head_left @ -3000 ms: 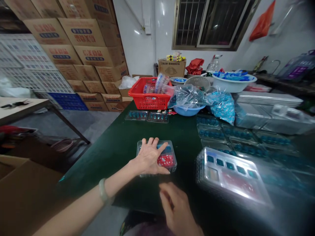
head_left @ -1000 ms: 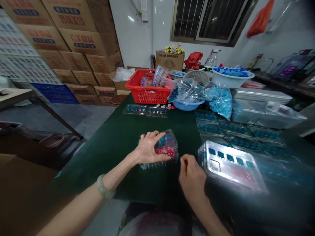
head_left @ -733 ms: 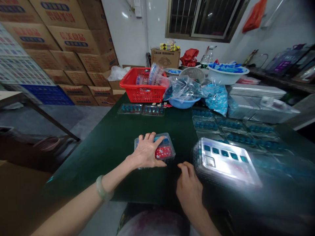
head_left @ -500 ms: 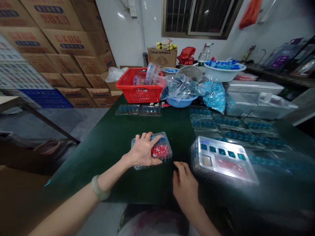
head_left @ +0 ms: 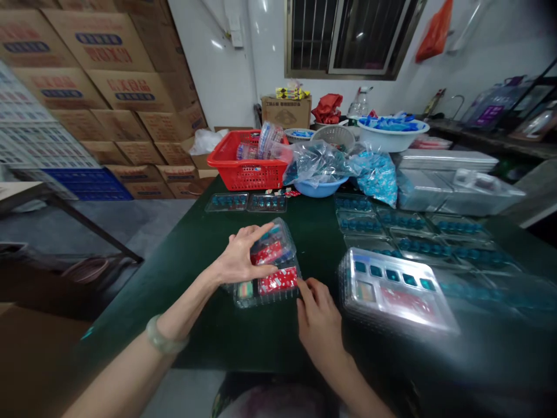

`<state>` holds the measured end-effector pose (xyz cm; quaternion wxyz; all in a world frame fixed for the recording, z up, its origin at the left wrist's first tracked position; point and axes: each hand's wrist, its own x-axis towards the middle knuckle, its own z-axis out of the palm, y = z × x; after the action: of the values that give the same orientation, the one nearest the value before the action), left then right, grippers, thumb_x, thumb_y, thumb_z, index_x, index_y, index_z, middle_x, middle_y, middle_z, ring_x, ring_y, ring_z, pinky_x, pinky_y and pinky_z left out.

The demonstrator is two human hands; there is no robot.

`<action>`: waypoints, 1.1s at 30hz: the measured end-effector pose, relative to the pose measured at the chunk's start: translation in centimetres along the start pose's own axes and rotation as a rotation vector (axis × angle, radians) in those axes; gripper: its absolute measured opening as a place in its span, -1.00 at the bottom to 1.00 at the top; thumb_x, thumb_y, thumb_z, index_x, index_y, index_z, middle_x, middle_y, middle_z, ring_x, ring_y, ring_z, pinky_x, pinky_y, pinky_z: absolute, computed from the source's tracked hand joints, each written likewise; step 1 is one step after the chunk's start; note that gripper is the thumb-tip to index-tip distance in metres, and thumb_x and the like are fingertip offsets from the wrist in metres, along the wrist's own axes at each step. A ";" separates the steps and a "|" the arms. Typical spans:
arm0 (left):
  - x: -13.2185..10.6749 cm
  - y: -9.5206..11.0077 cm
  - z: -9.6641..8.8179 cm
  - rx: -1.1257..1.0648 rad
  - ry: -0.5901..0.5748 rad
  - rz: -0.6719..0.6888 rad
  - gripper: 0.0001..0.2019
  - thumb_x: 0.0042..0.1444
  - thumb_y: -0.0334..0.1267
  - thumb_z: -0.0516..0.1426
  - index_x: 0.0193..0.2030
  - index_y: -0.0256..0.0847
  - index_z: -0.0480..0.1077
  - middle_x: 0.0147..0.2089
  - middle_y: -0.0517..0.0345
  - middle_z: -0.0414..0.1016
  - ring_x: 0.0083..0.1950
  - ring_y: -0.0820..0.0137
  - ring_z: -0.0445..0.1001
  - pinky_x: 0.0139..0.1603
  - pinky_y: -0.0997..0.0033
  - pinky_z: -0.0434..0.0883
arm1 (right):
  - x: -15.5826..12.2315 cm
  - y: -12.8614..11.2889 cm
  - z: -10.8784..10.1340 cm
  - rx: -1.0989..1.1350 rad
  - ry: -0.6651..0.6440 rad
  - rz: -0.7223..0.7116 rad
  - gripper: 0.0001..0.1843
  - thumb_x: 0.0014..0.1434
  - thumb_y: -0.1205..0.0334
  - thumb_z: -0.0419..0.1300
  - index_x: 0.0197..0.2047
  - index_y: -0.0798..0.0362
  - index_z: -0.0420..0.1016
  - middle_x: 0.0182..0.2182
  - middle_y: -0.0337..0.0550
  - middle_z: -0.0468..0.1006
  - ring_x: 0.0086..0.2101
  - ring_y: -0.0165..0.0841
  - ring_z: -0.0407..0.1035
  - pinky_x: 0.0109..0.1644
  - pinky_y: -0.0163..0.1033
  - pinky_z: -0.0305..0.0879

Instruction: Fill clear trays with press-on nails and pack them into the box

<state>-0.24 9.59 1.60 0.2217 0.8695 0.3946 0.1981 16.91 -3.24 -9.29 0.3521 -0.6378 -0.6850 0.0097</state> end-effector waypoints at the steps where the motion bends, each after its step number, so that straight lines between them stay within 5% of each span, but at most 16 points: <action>1: -0.2 -0.1 -0.7 -0.173 0.029 -0.014 -0.17 -0.18 -0.08 0.25 0.26 -0.11 0.04 0.17 -0.07 0.20 0.15 0.00 0.15 0.13 -0.04 0.07 | 0.1 0.0 0.2 -0.042 -0.014 -0.024 -0.60 0.17 0.40 -0.04 0.09 0.08 0.25 -0.07 0.05 0.29 -0.13 -0.17 0.25 -0.13 -0.05 0.30; 4: -1.5 -0.5 -2.2 -0.886 0.102 -0.075 -0.28 -0.10 -0.07 0.17 0.23 -0.19 0.11 0.11 -0.08 0.31 0.12 0.00 0.24 0.11 0.03 0.18 | 0.1 0.0 0.5 -0.095 -0.017 -0.078 -0.65 0.16 0.40 -0.01 0.03 0.09 0.31 -0.09 0.07 0.30 -0.17 -0.14 0.25 -0.19 -0.02 0.30; 8: -3.8 -0.6 -1.5 -1.605 0.089 -0.132 -0.31 -0.01 0.12 -0.01 0.19 -0.31 0.14 0.08 -0.22 0.34 0.10 -0.04 0.29 0.06 -0.06 0.23 | 0.1 0.1 0.7 -0.050 0.069 -0.123 -0.66 0.17 0.38 0.01 0.04 0.08 0.29 -0.09 0.07 0.31 -0.15 -0.14 0.25 -0.18 -0.01 0.29; 12: -5.3 -0.3 0.7 -1.896 -0.018 -0.159 -0.22 -0.02 0.25 -0.09 0.20 -0.33 0.11 0.10 -0.28 0.31 0.13 -0.02 0.28 0.12 -0.09 0.15 | 0.2 -0.5 0.4 0.088 0.126 -0.132 -0.66 0.19 0.36 0.02 0.05 0.04 0.27 -0.07 0.03 0.31 -0.11 -0.18 0.25 -0.11 -0.03 0.27; 16: -6.2 -0.2 2.0 -1.948 -0.027 -0.164 -0.25 0.02 0.23 -0.12 0.21 -0.32 0.09 0.09 -0.25 0.33 0.10 0.02 0.32 0.09 -0.02 0.19 | 0.4 -2.1 -1.0 0.363 0.092 -0.067 -0.67 0.22 0.33 0.01 0.06 -0.01 0.27 -0.04 -0.03 0.30 -0.07 -0.25 0.26 -0.05 -0.12 0.26; 20: -6.6 0.7 1.6 -1.672 0.077 -0.111 -0.32 0.03 0.12 -0.05 0.20 -0.32 0.12 0.07 -0.23 0.33 0.08 -0.04 0.30 0.02 -0.07 0.25 | 1.1 -4.1 -3.6 0.768 -0.110 0.163 -0.71 0.22 0.17 0.03 0.02 -0.04 0.31 -0.10 -0.07 0.40 -0.13 -0.27 0.34 -0.10 -0.17 0.31; 24: -7.0 3.0 0.8 -0.709 0.155 -0.017 -0.21 -0.18 -0.09 0.20 0.24 -0.15 0.09 0.13 -0.12 0.23 0.14 -0.08 0.17 0.11 -0.11 0.11 | 2.7 -5.8 -5.9 1.239 -0.290 0.348 -0.48 0.13 -0.10 0.08 0.07 0.01 0.30 -0.10 0.01 0.45 -0.15 -0.16 0.37 -0.19 -0.11 0.36; 27: -7.6 4.5 1.3 -0.041 0.197 0.041 -0.12 -0.29 -0.10 0.26 0.25 -0.10 0.08 0.19 -0.16 0.09 0.17 -0.12 0.07 0.11 -0.21 0.00 | 3.5 -6.5 -6.4 1.416 -0.284 0.435 -0.36 -0.01 -0.16 0.19 0.06 0.05 0.32 -0.14 0.02 0.47 -0.21 -0.15 0.39 -0.21 -0.08 0.36; 33: -8.3 5.5 2.7 0.221 0.161 0.092 -0.02 -0.31 -0.06 0.27 0.29 -0.11 -0.05 0.26 -0.25 -0.07 0.25 -0.17 -0.09 0.10 -0.29 -0.09 | 3.3 -6.4 -6.1 1.388 -0.254 0.551 -0.62 0.09 0.13 0.22 -0.03 0.05 0.36 -0.16 -0.09 0.49 -0.15 -0.23 0.37 -0.05 -0.13 0.29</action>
<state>-0.59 -0.66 0.95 0.0827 0.8871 0.3902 0.2324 14.53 -4.23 -0.21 0.5761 -0.4118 -0.3729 0.5996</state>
